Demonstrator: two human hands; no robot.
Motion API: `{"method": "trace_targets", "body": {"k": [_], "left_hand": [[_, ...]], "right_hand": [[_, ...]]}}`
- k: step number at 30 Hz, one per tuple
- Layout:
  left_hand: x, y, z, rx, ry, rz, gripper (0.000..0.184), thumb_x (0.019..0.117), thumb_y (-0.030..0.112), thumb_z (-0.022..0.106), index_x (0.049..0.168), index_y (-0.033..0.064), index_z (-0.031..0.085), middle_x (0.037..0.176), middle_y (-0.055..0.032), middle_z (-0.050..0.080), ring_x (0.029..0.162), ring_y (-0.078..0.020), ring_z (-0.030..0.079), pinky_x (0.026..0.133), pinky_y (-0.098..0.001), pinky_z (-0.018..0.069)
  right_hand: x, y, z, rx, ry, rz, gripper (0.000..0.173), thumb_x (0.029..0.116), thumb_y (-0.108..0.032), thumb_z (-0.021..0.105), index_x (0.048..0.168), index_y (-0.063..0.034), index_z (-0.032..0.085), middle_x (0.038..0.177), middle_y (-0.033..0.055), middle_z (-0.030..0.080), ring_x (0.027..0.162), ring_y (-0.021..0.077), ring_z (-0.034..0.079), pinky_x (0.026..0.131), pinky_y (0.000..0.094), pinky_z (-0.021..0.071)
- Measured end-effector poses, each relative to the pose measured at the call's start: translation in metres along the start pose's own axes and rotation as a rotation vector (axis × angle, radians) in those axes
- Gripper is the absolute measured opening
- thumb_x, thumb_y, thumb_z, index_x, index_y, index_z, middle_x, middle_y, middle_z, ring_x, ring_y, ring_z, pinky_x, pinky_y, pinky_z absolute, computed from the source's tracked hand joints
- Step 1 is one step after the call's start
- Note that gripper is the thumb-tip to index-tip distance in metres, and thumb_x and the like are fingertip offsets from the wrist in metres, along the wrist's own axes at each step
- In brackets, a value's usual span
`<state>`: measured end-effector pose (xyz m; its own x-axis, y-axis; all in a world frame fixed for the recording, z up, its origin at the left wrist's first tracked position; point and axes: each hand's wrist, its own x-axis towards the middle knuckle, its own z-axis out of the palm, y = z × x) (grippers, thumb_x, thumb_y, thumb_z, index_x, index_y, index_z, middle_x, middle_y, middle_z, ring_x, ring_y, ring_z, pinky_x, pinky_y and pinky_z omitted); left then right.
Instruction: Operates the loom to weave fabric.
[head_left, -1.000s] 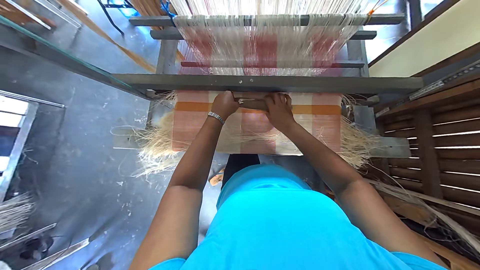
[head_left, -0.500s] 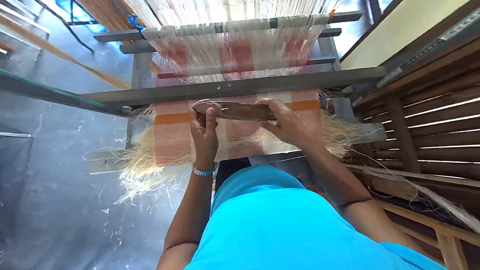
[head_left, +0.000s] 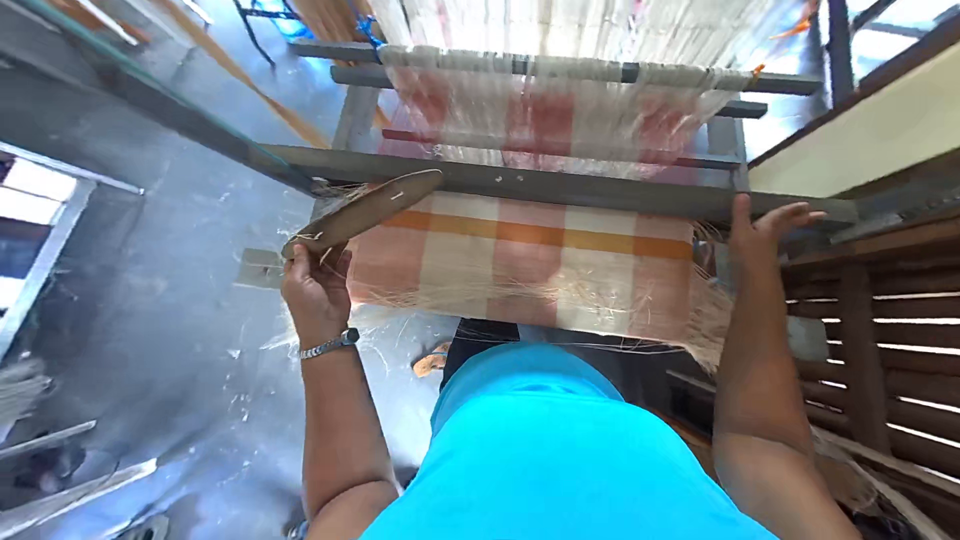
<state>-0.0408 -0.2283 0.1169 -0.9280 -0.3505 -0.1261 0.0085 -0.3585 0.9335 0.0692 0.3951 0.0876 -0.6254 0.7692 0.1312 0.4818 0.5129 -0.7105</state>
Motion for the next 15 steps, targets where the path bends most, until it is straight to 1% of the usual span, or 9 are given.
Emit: {"method": "trace_targets", "body": {"k": [2, 4, 5, 7, 8, 11, 13, 15], "left_hand": [[0.007, -0.006, -0.01, -0.013, 0.038, -0.014, 0.037, 0.1135, 0.032, 0.03, 0.137, 0.009, 0.046, 0.122, -0.0079, 0.067, 0.106, -0.0212, 0.071, 0.093, -0.0404, 0.0597], [0.018, -0.015, -0.008, -0.047, 0.09, -0.036, 0.037, 0.1134, 0.029, 0.031, 0.137, 0.0061, 0.046, 0.124, -0.0099, 0.066, 0.109, -0.0229, 0.07, 0.095, -0.0416, 0.0586], [0.023, -0.02, -0.005, -0.043, 0.104, -0.052, 0.037, 0.1132, 0.029, 0.032, 0.138, 0.0055, 0.046, 0.125, -0.0097, 0.065, 0.109, -0.0225, 0.069, 0.096, -0.0408, 0.0583], [0.035, -0.03, 0.002, -0.029, 0.131, -0.084, 0.033, 0.1127, 0.028, 0.034, 0.132, 0.0051, 0.049, 0.118, -0.0096, 0.067, 0.104, -0.022, 0.071, 0.094, -0.04, 0.0592], [0.043, -0.036, 0.006, -0.038, 0.148, -0.093, 0.031, 0.112, 0.026, 0.037, 0.129, 0.004, 0.05, 0.114, -0.011, 0.068, 0.101, -0.0234, 0.072, 0.092, -0.041, 0.0603], [0.07, -0.052, 0.019, -0.088, 0.173, -0.122, 0.03, 0.1105, 0.022, 0.041, 0.131, 0.001, 0.049, 0.115, -0.0146, 0.066, 0.101, -0.0263, 0.071, 0.09, -0.043, 0.0607], [0.09, -0.059, 0.027, -0.112, 0.181, -0.127, 0.031, 0.1102, 0.02, 0.041, 0.132, -0.0003, 0.049, 0.118, -0.0163, 0.065, 0.104, -0.0269, 0.07, 0.092, -0.0429, 0.0599], [0.11, -0.061, 0.035, -0.123, 0.176, -0.107, 0.031, 0.1106, 0.02, 0.04, 0.131, -0.0011, 0.049, 0.119, -0.0174, 0.065, 0.105, -0.027, 0.069, 0.091, -0.0427, 0.0596]], "right_hand": [[0.0, 0.007, 0.007, 0.011, 0.019, -0.06, 0.114, 0.0994, -0.066, 0.047, 0.158, 0.0094, -0.015, 0.164, 0.0362, -0.019, 0.156, 0.0471, -0.008, 0.128, 0.0504, 0.0111], [0.012, 0.018, 0.019, 0.021, 0.098, -0.162, 0.109, 0.1011, -0.06, 0.05, 0.158, 0.0113, -0.01, 0.163, 0.0391, -0.017, 0.155, 0.05, -0.008, 0.129, 0.049, 0.0105], [0.02, 0.018, 0.023, 0.0, 0.115, -0.192, 0.107, 0.102, -0.058, 0.048, 0.157, 0.0128, -0.009, 0.162, 0.0411, -0.016, 0.155, 0.0523, -0.007, 0.129, 0.049, 0.0108], [0.036, 0.018, 0.032, -0.012, 0.147, -0.225, 0.105, 0.1028, -0.057, 0.047, 0.157, 0.0143, -0.008, 0.16, 0.0437, -0.015, 0.153, 0.0555, -0.007, 0.129, 0.0495, 0.0105], [0.045, 0.013, 0.036, -0.017, 0.153, -0.224, 0.105, 0.1029, -0.057, 0.047, 0.157, 0.0144, -0.007, 0.16, 0.0437, -0.014, 0.153, 0.0557, -0.006, 0.128, 0.0496, 0.0105], [0.078, -0.007, 0.047, -0.001, 0.134, -0.201, 0.106, 0.1024, -0.056, 0.05, 0.156, 0.0145, -0.009, 0.161, 0.0425, -0.015, 0.154, 0.0536, -0.005, 0.128, 0.0487, 0.0117], [0.104, -0.019, 0.057, -0.015, 0.143, -0.173, 0.107, 0.1018, -0.057, 0.05, 0.157, 0.0127, -0.009, 0.163, 0.0405, -0.012, 0.155, 0.052, 0.001, 0.126, 0.0517, 0.0177], [0.124, -0.038, 0.061, -0.034, 0.137, -0.096, 0.108, 0.101, -0.061, 0.049, 0.159, 0.0088, -0.01, 0.165, 0.0358, -0.013, 0.156, 0.048, 0.002, 0.125, 0.0538, 0.02]]}}
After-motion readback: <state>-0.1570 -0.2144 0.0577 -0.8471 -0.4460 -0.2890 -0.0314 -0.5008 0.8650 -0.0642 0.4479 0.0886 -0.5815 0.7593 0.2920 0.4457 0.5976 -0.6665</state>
